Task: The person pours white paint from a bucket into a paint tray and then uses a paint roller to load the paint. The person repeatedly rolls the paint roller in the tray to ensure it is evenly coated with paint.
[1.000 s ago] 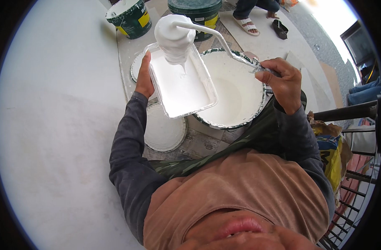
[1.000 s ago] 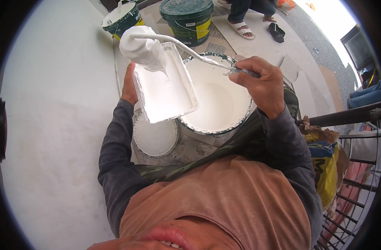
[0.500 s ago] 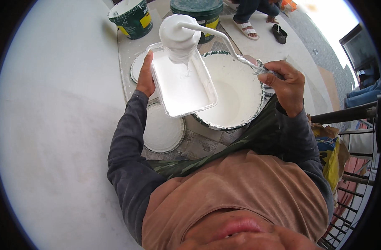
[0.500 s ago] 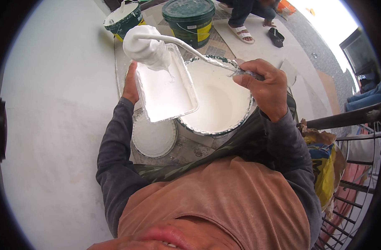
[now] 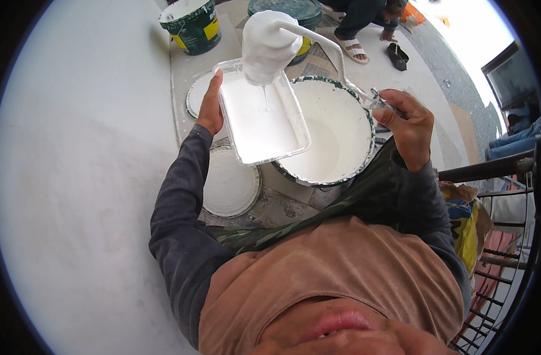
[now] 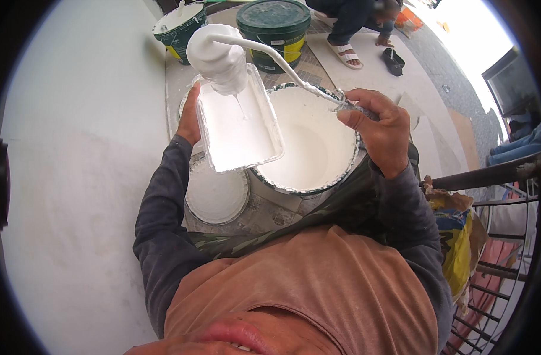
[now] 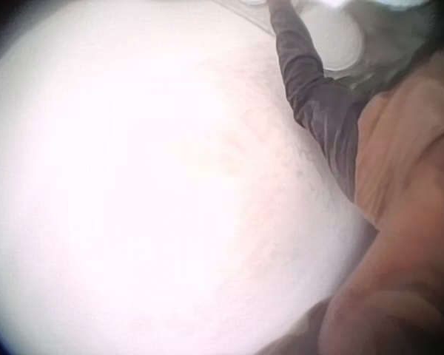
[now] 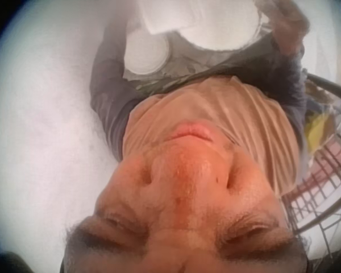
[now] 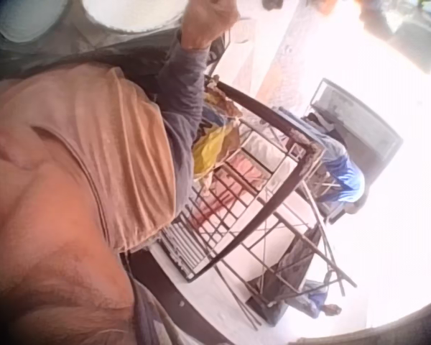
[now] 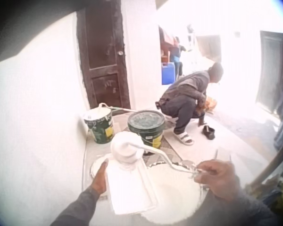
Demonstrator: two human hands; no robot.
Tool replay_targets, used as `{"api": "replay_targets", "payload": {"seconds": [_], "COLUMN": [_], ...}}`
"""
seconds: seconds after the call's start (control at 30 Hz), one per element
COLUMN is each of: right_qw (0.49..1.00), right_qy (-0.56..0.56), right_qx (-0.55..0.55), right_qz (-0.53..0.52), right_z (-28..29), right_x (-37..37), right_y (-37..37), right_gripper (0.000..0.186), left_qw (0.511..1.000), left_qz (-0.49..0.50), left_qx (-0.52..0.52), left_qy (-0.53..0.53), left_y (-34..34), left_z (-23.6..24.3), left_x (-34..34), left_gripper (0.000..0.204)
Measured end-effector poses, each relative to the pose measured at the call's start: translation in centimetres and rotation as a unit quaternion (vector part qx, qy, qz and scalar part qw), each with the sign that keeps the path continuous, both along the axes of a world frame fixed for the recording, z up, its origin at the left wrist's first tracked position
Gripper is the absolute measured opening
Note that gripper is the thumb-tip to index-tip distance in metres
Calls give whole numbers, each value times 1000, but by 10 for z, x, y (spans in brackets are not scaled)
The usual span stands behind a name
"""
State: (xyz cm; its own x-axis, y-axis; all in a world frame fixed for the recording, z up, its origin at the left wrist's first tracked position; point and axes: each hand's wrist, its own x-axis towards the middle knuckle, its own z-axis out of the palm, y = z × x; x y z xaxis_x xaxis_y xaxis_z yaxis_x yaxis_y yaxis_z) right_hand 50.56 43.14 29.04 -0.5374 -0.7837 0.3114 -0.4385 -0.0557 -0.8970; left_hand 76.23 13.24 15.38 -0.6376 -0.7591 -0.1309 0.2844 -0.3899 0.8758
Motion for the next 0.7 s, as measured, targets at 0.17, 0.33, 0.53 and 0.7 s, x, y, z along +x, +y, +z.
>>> {"api": "replay_targets", "payload": {"seconds": [0.17,0.33,0.53,0.7], "right_qw": [999,999,991,958], "right_qy": [-2,12,14,120], "right_qx": [43,34,115,252], "right_qz": [7,-18,-63,-68], "right_z": [-9,0,24,3], "right_x": [2,-7,-31,-56], "right_y": [4,22,47,29], "right_gripper": [24,23,18,20], "left_qw": [1000,999,999,999], "left_qz": [17,39,28,43], "left_qx": [11,6,18,-1], "left_qy": [-8,-16,0,-9], "left_y": [2,5,2,4], "left_z": [4,7,2,2], "left_x": [-1,-1,0,1], "left_gripper": [61,60,65,71]}}
